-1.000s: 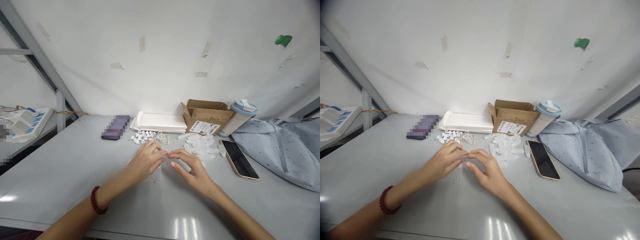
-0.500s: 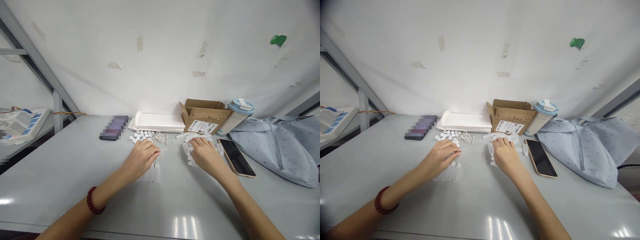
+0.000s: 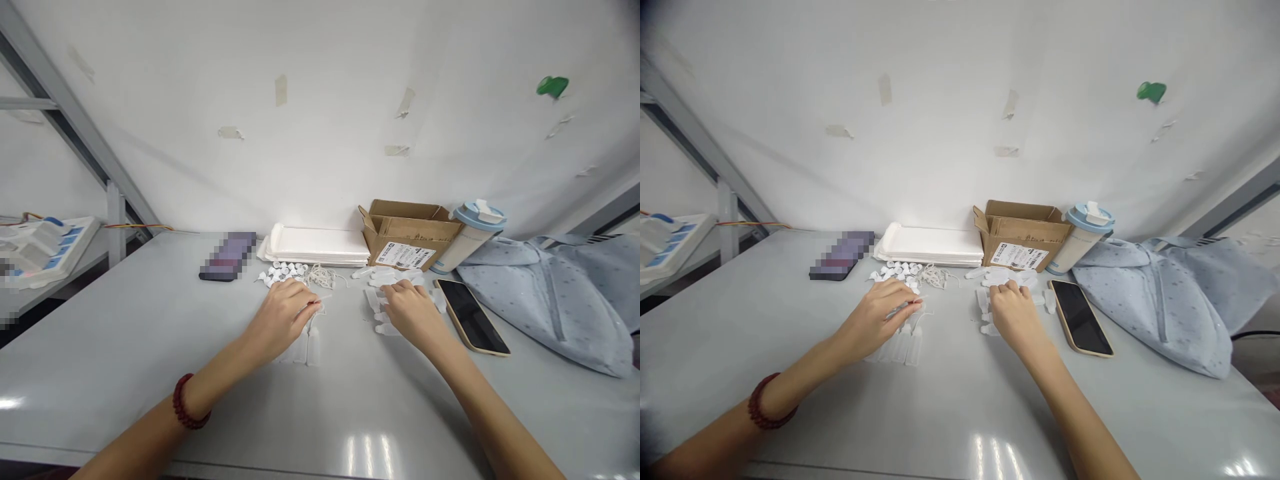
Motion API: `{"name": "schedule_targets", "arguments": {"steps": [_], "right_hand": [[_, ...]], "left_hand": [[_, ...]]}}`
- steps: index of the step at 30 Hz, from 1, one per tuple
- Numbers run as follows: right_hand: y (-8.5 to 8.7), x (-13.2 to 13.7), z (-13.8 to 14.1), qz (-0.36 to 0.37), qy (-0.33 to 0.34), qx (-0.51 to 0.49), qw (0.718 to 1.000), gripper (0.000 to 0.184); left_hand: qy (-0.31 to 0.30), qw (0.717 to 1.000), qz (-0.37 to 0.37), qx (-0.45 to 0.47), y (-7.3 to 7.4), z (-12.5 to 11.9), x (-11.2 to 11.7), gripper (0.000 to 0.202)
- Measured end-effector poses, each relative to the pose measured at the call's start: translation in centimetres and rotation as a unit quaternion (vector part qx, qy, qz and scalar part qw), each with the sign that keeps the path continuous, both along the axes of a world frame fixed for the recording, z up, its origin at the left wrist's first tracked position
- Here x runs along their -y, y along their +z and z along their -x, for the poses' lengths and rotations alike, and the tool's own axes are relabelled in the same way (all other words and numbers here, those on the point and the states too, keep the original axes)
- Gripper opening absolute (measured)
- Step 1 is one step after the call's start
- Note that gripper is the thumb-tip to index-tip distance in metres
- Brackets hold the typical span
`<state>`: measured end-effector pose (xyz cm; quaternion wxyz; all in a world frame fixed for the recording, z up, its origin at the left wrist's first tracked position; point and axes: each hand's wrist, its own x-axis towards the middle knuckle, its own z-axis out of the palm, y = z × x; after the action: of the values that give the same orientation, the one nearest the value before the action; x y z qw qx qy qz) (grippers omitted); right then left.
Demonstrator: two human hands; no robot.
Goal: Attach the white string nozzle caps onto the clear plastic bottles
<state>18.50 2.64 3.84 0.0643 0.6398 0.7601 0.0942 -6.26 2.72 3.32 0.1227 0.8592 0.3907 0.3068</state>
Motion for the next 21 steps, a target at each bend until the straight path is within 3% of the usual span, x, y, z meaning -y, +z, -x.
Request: {"name": "schedule_targets", "arguments": {"steps": [9, 12, 17, 21], "right_hand": [[-0.8, -0.6, -0.2, -0.012, 0.003, -0.027, 1.0, 0.024], [-0.6, -0.5, -0.4, -0.061, 0.012, -0.117, 0.991, 0.027], [-0.6, 0.7, 1.0, -0.166, 0.136, -0.361, 0.908, 0.021], [-1.7, 3.0, 4.1, -0.148, 0.198, -0.444, 0.861, 0.019]], "left_hand": [[-0.002, 1.0, -0.012, 0.01, -0.1, 0.0, 0.0, 0.016], [-0.002, 1.0, -0.005, 0.02, 0.0, -0.1, 0.1, 0.016], [0.0, 0.997, 0.048, 0.059, 0.5, -0.5, 0.3, 0.018], [-0.004, 0.991, 0.084, 0.1, 0.6, -0.8, 0.6, 0.018]]}}
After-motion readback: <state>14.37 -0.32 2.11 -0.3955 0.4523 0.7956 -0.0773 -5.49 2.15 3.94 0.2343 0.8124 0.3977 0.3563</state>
